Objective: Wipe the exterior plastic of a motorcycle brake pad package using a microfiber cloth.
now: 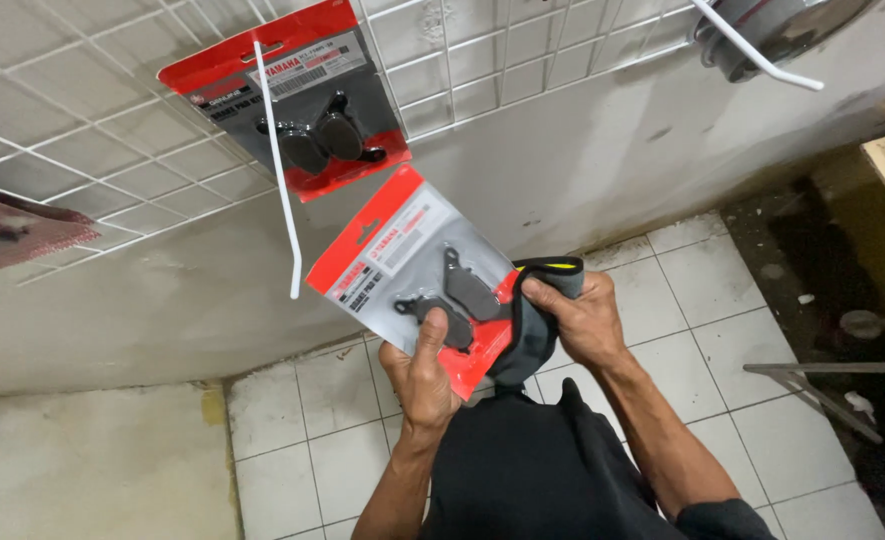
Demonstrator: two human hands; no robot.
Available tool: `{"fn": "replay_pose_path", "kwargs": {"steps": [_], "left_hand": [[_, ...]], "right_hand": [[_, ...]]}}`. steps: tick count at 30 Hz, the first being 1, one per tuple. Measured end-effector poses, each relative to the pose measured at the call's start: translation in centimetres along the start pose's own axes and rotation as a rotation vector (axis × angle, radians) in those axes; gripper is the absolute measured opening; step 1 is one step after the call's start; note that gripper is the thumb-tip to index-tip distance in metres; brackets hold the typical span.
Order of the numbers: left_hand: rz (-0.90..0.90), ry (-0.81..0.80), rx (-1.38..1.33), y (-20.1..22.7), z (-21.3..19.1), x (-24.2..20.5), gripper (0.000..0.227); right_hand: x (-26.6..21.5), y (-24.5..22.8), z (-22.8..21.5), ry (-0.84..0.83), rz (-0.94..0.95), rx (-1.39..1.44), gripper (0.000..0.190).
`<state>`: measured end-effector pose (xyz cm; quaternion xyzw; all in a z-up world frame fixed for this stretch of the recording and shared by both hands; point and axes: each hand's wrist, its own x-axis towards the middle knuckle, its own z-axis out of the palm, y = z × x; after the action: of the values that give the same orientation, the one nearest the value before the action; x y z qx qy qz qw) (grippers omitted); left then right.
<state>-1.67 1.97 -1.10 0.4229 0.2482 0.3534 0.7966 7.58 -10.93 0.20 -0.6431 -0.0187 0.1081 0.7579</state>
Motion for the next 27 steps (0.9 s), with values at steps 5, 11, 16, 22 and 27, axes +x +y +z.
{"fn": "replay_pose_path", "kwargs": {"steps": [5, 11, 16, 22, 27], "left_hand": [[-0.068, -0.288, 0.345, 0.8, -2.4, 0.4, 0.014], [-0.151, -0.672, 0.534, 3.4, -2.2, 0.1, 0.018], [-0.171, -0.675, 0.523, 3.4, -3.5, -0.2, 0.009], [-0.051, -0.339, 0.492, 4.0, -3.2, 0.3, 0.018], [0.059, 0.01, 0.142, 2.4, -0.6, -0.3, 0.011]], "right_hand": [[2.0, 0.0, -1.9, -0.17, -0.07, -0.186, 0.012], [4.0, -2.5, -0.6, -0.144, -0.075, -0.177, 0.01], [3.0, -1.5, -0.2, -0.154, -0.099, -0.104, 0.003], [-0.8, 2.4, -1.1, -0.269, 0.113, -0.126, 0.021], [-0.6, 7.9, -3.2, -0.105, 0.247, 0.28, 0.026]]}}
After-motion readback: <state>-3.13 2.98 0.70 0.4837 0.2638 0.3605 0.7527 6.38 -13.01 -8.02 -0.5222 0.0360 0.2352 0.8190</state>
